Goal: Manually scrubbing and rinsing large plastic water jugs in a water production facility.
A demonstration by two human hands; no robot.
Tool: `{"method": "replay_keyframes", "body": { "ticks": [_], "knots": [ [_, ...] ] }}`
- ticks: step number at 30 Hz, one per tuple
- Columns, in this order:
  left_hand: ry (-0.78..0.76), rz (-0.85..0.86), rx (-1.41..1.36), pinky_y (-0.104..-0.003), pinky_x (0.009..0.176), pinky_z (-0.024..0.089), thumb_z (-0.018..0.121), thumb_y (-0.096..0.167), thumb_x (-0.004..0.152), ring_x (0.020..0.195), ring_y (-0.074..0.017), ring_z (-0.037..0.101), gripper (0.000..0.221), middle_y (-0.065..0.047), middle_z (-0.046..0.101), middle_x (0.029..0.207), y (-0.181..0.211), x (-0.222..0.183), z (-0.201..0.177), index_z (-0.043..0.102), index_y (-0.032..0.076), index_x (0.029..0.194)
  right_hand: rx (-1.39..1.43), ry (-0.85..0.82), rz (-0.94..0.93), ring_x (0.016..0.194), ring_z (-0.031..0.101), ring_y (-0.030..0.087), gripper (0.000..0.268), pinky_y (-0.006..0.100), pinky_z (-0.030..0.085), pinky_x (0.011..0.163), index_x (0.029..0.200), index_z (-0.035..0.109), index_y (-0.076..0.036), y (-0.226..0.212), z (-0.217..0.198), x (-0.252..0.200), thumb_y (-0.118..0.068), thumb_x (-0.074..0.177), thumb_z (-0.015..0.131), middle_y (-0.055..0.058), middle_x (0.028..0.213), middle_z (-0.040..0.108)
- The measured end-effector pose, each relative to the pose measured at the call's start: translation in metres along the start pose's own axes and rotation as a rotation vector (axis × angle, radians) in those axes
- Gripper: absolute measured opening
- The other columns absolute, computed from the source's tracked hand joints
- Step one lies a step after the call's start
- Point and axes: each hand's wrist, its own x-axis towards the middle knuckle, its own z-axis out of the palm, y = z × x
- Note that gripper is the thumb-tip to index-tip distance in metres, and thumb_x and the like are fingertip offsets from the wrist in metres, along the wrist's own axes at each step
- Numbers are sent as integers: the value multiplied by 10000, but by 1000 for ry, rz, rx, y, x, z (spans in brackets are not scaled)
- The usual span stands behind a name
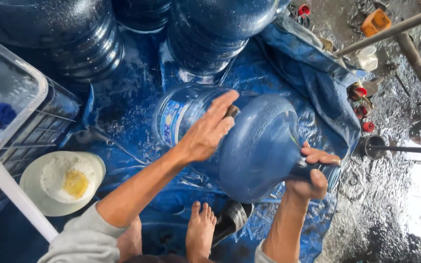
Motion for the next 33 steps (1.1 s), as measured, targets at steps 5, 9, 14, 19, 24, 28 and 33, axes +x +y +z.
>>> {"method": "replay_keyframes", "body": {
  "ticks": [5,9,14,19,24,28,33],
  "knots": [
    [5,-23,216,-528,1264,128,336,460,1108,1501,-438,280,680,-318,318,1599,-76,14,2,353,-39,1569,108,-104,0,940,663,187,367,404,538,1198,970,405,-190,6,-18,-4,-308,648,534,35,809,561],
    [-175,-23,-72,-472,1252,264,421,383,1055,1480,-356,397,603,-155,380,1612,-26,25,9,368,78,1572,135,-146,21,958,640,211,406,449,504,1219,995,408,-173,-2,-23,-15,-316,644,550,46,834,579],
    [-239,-118,70,-560,1247,144,375,414,1051,1507,-463,243,695,-340,293,1598,4,21,-12,282,-20,1585,113,-181,15,987,647,171,389,421,492,1234,1011,411,-191,-4,-13,-16,-322,665,535,2,851,585],
    [-201,-31,143,-553,1256,170,357,343,1087,1473,-478,329,637,-377,373,1542,-30,29,-11,323,-95,1549,118,-191,3,1009,653,166,375,406,499,1224,1031,428,-189,-5,-15,-14,-322,695,527,-1,877,600],
    [-265,-142,-166,-568,1257,112,357,388,1050,1513,-454,250,694,-312,276,1624,12,17,-10,248,-28,1595,120,-148,23,1004,672,180,373,393,539,1192,1029,432,-180,-9,-17,-15,-309,696,537,7,861,603],
    [-146,-244,150,-633,1223,161,343,461,1068,1515,-436,260,708,-292,309,1614,-13,26,-8,278,-6,1597,93,-123,26,989,664,158,377,352,545,1189,1031,408,-187,-4,-4,-6,-336,703,518,-2,853,570],
    [-73,-56,-161,-591,1234,200,336,375,1085,1461,-475,356,598,-309,424,1538,0,10,-7,393,-8,1540,106,-115,18,1025,660,151,376,374,542,1193,1056,443,-194,-3,-10,-8,-327,712,516,-11,896,583]
  ]
}}
